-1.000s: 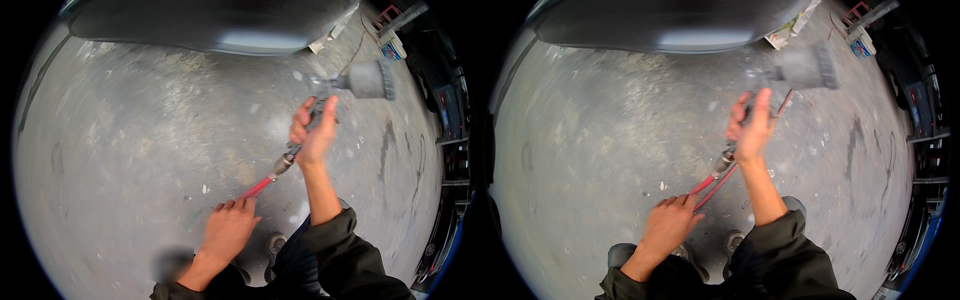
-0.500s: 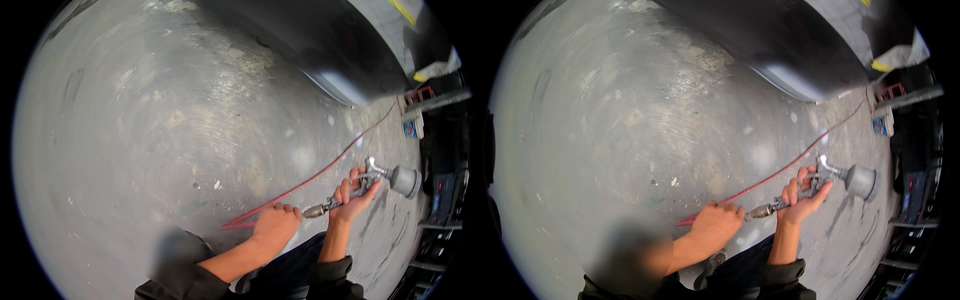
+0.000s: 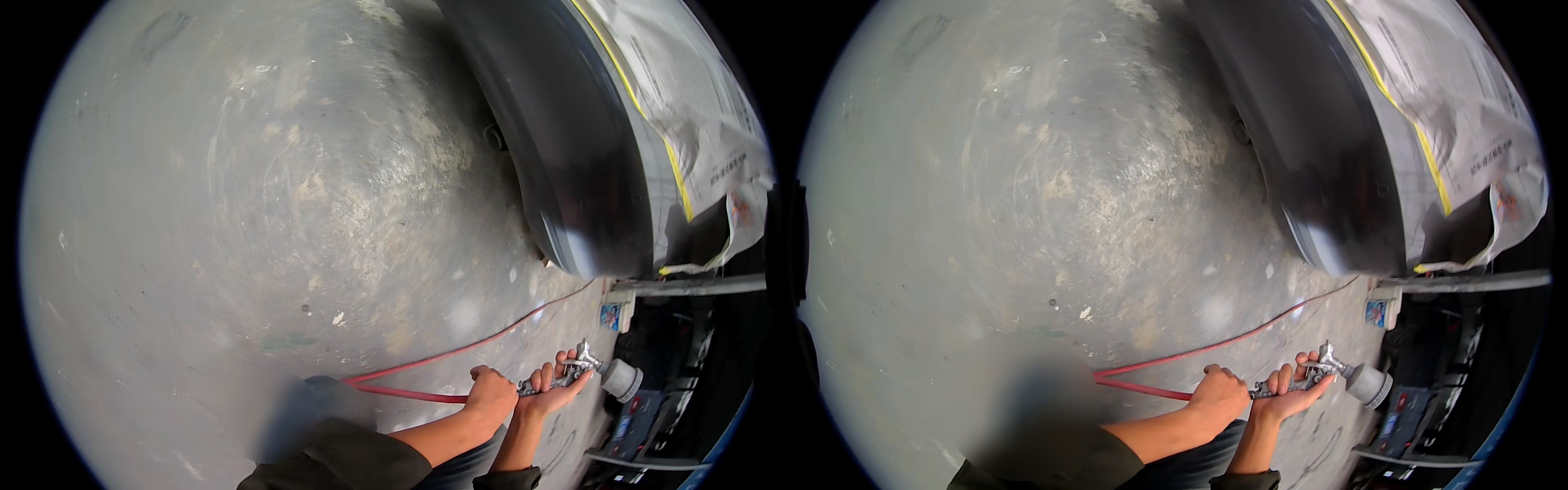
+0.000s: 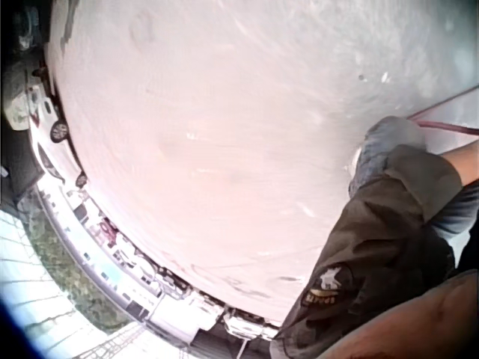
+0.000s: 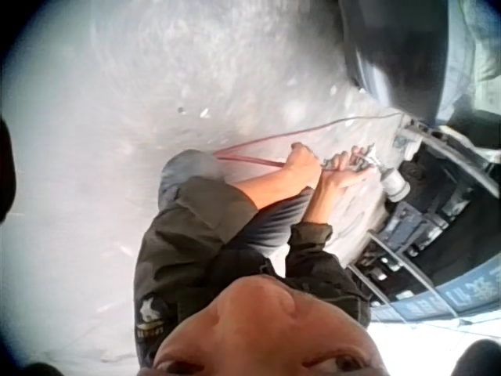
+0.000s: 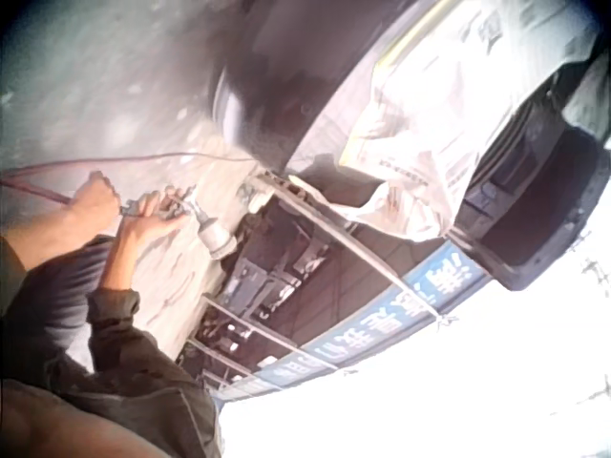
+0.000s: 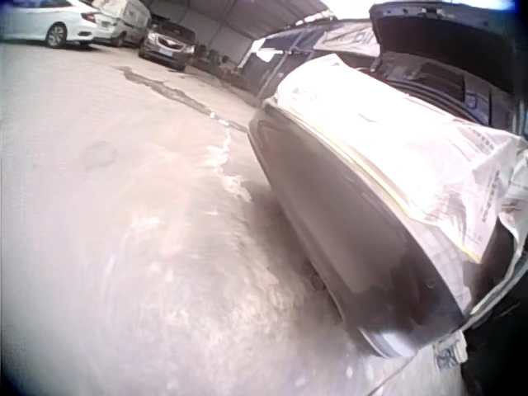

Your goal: The person uses a spray gun to apply paint to a car bumper that is masked with newspaper and tape. They move the spray gun in steady passes across the surface to cover it evenly.

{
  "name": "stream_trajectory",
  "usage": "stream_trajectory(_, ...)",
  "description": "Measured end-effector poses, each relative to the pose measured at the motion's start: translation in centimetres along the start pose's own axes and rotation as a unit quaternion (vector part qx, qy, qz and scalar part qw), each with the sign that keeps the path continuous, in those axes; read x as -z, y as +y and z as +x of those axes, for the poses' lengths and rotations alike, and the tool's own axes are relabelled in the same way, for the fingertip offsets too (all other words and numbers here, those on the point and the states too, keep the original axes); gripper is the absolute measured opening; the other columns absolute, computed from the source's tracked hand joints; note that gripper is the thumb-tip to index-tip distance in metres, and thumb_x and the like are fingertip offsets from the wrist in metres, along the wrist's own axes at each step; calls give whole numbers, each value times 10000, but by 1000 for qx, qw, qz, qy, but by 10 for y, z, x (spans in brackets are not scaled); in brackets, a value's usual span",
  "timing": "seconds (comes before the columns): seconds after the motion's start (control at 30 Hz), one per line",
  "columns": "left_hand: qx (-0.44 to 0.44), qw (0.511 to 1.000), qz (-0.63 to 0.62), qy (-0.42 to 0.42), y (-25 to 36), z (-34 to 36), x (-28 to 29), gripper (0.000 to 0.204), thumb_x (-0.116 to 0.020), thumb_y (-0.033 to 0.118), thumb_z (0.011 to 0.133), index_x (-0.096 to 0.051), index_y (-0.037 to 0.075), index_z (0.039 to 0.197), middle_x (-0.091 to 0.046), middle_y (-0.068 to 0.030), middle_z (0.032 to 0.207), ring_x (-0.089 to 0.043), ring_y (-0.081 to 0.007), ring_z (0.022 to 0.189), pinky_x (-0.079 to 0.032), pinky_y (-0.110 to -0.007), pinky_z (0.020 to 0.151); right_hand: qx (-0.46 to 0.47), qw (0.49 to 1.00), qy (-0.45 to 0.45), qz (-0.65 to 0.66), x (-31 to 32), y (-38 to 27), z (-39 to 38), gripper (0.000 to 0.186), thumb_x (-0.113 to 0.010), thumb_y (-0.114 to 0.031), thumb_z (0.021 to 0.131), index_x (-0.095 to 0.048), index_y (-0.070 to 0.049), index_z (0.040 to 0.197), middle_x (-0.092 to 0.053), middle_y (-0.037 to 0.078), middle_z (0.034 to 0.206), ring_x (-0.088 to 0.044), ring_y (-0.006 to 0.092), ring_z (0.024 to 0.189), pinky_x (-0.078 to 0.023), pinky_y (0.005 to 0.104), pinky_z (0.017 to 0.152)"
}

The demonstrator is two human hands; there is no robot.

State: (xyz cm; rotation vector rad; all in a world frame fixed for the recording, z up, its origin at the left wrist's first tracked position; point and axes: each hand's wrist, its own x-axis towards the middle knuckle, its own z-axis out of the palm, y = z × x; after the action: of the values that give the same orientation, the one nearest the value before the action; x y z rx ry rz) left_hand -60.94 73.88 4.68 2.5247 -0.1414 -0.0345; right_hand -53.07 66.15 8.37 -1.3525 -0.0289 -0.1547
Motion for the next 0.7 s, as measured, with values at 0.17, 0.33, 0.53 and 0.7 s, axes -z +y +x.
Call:
stream_trajectory(0.17,-15,998,-52,-44,-7,1,11,144,-622,129,810,-734,88,890,-724,-73,837,-697,-239,801,-524,-445,736,27,998,22,-46,-9,1,-7,475,-403,-528,992,-560,-81,1032,-566,8,842,-234,42,386,-163,190,321)
stream_trajectory(0.33,-36,995,-87,-27,-9,10,1,137,-634,123,793,-739,94,875,-727,-63,822,-702,-235,738,-537,-447,636,64,996,5,-65,-23,-6,-8,458,-437,-521,983,-563,-84,1029,-564,2,850,-235,38,393,-145,191,336)
stream_trajectory(0.53,-60,995,-71,-33,-15,18,-10,163,-614,99,789,-732,46,888,-726,-108,836,-712,-263,741,-569,-457,587,101,988,28,-113,-34,1,-13,446,-459,-522,969,-561,-88,991,-557,2,840,-222,42,391,-132,197,344)
stream_trajectory(0.7,-63,994,-88,-23,-18,18,-8,169,-616,109,783,-724,26,882,-723,-110,834,-713,-270,726,-575,-453,566,106,986,39,-123,-41,1,-17,451,-467,-536,964,-557,-94,991,-556,-2,847,-230,44,397,-142,196,348)
